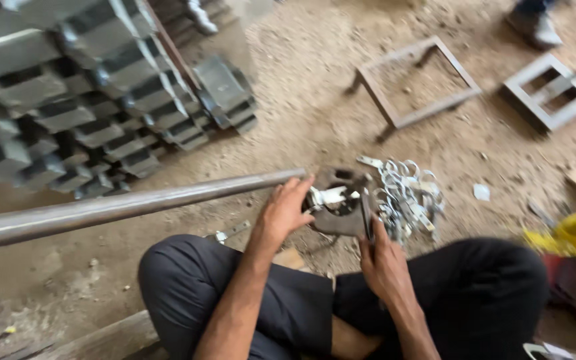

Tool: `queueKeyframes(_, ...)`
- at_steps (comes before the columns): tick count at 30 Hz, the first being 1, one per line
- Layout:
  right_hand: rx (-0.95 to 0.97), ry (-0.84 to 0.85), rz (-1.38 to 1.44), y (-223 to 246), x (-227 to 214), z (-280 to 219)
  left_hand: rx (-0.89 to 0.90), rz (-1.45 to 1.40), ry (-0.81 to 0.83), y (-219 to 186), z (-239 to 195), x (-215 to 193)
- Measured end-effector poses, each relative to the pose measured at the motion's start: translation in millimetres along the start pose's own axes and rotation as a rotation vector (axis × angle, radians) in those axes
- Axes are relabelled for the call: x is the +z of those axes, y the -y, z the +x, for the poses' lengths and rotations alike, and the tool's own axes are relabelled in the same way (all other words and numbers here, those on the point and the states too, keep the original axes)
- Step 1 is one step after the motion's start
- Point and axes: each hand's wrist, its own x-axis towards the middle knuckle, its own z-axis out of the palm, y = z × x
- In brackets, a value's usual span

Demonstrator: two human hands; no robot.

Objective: The person assembles metal clamps by inserting pins into brackets and securing them using a hammer and a wrench. They handle several components one by one, attaching metal rings and chains to the main bracket structure on a fabrication floor.

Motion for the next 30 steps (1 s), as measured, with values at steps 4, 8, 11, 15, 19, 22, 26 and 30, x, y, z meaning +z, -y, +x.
queueKeyframes(4,0.051,-0.087,0.062,27,-17,0,-0.097,0.057,0.082,-14,0,-10)
queueKeyframes(8,-0.166,-0.324,-0.015,35,-25,-1,-0.143,0.086,0.132,-22,-1,-20)
queueKeyframes(11,-0.138,-0.323,-0.015,32,-21,2,-0.128,0.083,0.128,-20,-1,-20)
queueKeyframes(15,-0.071,-0.112,-0.165,25,-15,8,-0.088,0.091,0.090,-18,0,-16)
queueKeyframes(19,-0.059,-0.144,-0.096,33,-13,3,-0.113,0.075,0.122,-20,1,-15)
queueKeyframes(22,-0.141,-0.278,0.034,39,-19,-2,-0.154,0.075,0.158,-22,1,-17)
queueKeyframes(26,-0.133,-0.323,0.069,38,-19,-2,-0.107,0.073,0.120,-22,-1,-18)
queueKeyframes(30,-0.037,-0.105,0.059,30,-13,5,-0.105,0.092,0.133,-22,0,-16)
